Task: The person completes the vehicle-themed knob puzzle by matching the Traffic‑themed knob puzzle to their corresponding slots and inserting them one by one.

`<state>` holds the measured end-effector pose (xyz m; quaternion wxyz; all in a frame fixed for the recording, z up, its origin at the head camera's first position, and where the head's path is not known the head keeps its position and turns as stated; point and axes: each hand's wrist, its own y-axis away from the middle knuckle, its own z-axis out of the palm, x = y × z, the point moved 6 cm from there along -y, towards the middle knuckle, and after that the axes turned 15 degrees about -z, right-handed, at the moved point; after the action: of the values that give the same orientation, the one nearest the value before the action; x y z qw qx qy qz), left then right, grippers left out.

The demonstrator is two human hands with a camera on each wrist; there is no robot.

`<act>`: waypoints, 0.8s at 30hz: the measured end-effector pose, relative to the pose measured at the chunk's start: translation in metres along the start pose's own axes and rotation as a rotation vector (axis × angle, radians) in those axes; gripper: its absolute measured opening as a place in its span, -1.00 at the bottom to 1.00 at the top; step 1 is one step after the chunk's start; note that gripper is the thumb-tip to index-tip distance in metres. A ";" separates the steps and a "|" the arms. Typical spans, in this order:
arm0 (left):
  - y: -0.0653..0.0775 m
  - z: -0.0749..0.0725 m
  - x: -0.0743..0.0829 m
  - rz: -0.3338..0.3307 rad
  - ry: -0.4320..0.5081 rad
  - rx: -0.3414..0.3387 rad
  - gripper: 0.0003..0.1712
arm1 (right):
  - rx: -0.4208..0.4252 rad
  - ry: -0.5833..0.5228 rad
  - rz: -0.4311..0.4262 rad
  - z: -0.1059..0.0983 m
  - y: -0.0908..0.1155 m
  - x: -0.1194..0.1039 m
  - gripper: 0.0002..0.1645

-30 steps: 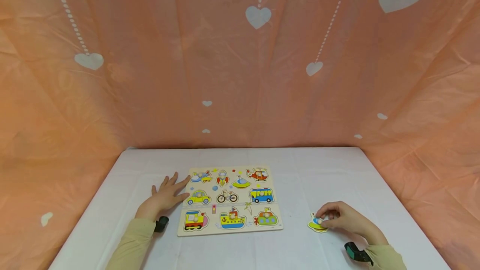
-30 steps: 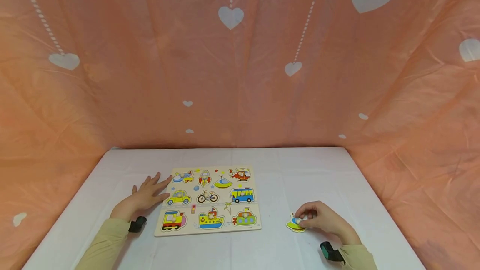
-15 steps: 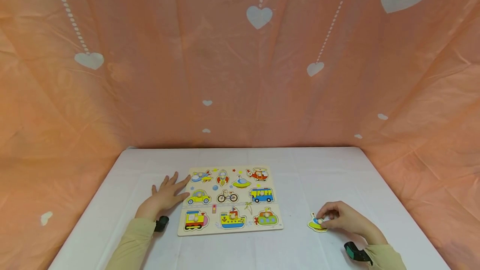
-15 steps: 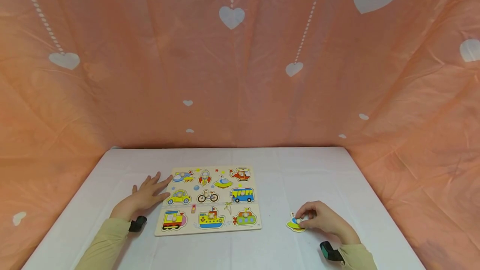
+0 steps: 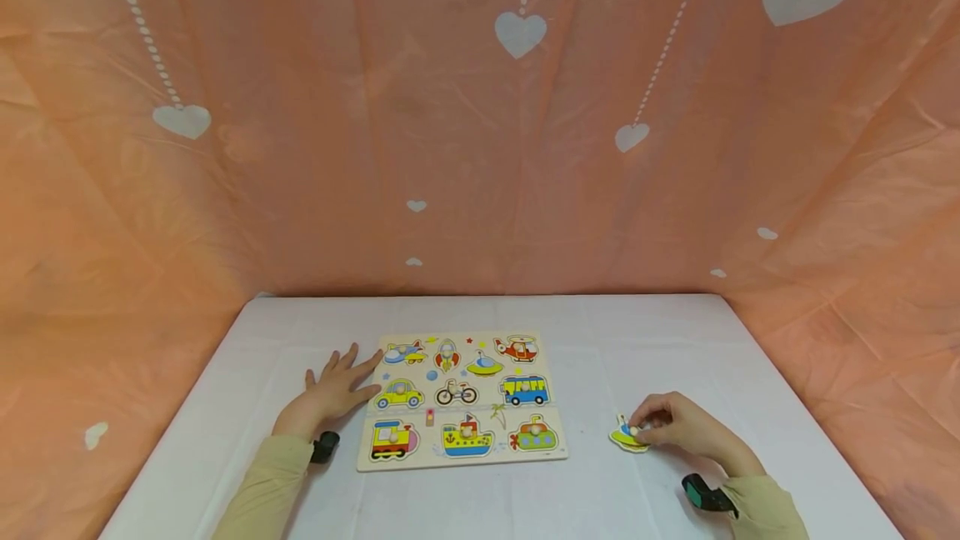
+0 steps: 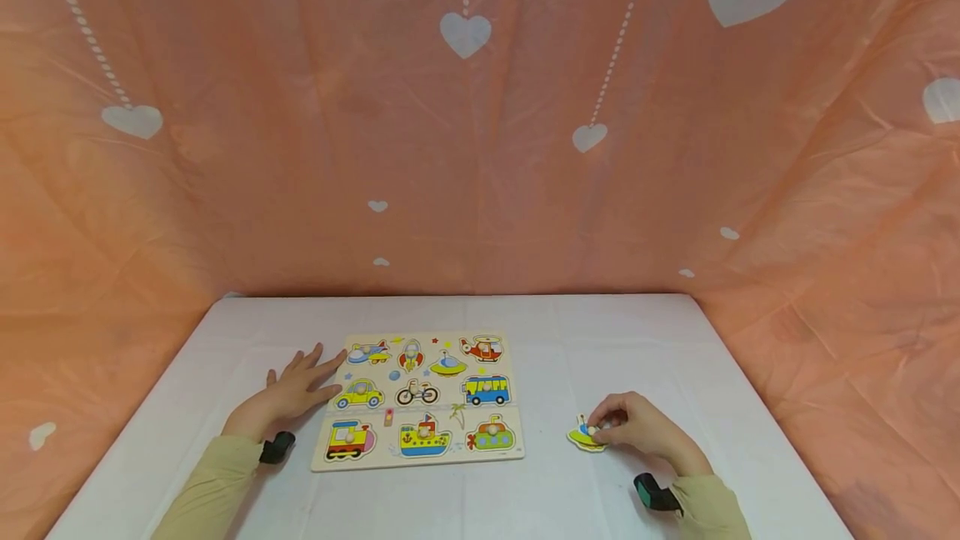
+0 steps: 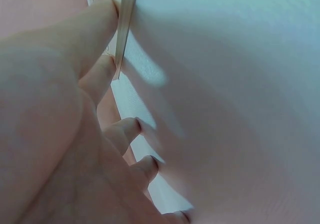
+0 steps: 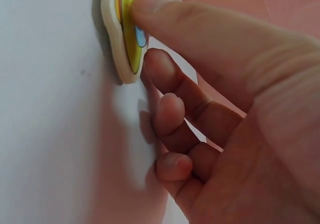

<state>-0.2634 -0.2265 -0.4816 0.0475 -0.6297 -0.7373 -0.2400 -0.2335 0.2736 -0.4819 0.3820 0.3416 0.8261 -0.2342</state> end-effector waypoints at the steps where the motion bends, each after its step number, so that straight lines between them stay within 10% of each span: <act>1: 0.000 0.000 0.000 0.001 0.002 -0.001 -0.20 | 0.001 0.001 0.003 -0.001 -0.001 0.001 -0.79; 24: 0.003 -0.002 0.002 -0.007 0.013 -0.003 -0.22 | 0.072 0.074 -0.049 -0.008 -0.066 -0.019 -0.84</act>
<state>-0.2612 -0.2247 -0.4782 0.0505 -0.6257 -0.7388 -0.2453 -0.2770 0.2283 -0.4534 0.3327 0.3432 0.8390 -0.2600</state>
